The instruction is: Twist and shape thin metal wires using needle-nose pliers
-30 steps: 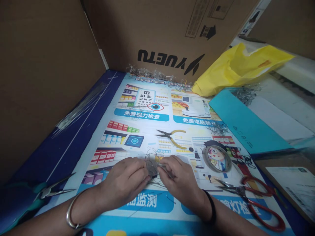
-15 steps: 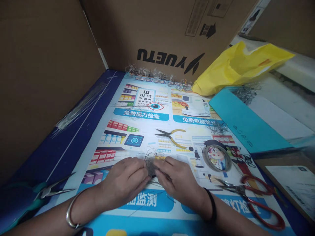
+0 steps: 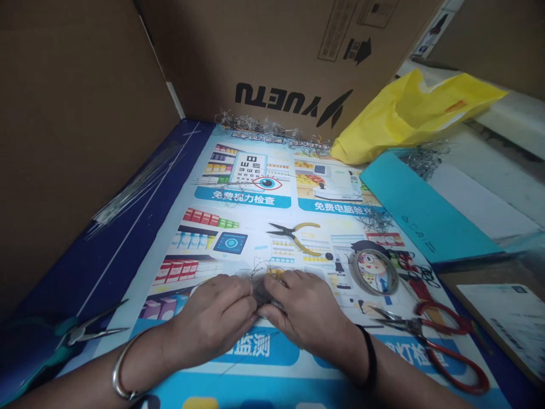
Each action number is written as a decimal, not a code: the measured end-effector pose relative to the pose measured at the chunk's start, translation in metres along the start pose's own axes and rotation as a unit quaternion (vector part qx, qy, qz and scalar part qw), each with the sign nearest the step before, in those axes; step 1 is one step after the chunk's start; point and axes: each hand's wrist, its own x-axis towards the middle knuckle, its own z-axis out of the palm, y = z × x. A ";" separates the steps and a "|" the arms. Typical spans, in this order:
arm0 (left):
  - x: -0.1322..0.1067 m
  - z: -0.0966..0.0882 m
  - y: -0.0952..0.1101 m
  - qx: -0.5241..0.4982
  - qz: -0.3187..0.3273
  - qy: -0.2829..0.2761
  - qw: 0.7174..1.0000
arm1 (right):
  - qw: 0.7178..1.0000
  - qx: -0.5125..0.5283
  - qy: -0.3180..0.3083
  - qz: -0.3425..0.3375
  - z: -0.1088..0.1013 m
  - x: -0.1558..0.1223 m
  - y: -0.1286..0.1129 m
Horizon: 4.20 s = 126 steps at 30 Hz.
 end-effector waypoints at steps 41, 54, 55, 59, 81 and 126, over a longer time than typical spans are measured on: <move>0.005 -0.016 0.016 -0.087 -0.106 0.074 0.988 | 0.544 0.821 -0.036 0.172 0.010 0.005 0.007; 0.002 -0.014 0.015 -0.051 -0.081 0.055 0.994 | 0.651 0.726 -0.054 0.217 0.010 0.005 0.006; 0.002 -0.015 0.016 -0.049 -0.083 0.051 0.994 | 0.665 0.711 -0.057 0.221 0.009 0.006 0.006; 0.003 -0.015 0.016 -0.045 -0.093 0.038 0.994 | 0.704 0.673 -0.057 0.219 0.004 0.006 0.005; 0.000 -0.008 0.012 0.021 -0.047 0.035 0.998 | 0.997 0.063 0.039 -0.018 -0.016 -0.001 0.002; 0.016 -0.011 0.014 -0.134 -0.194 0.056 0.970 | 0.784 0.584 0.107 0.183 -0.007 0.009 0.004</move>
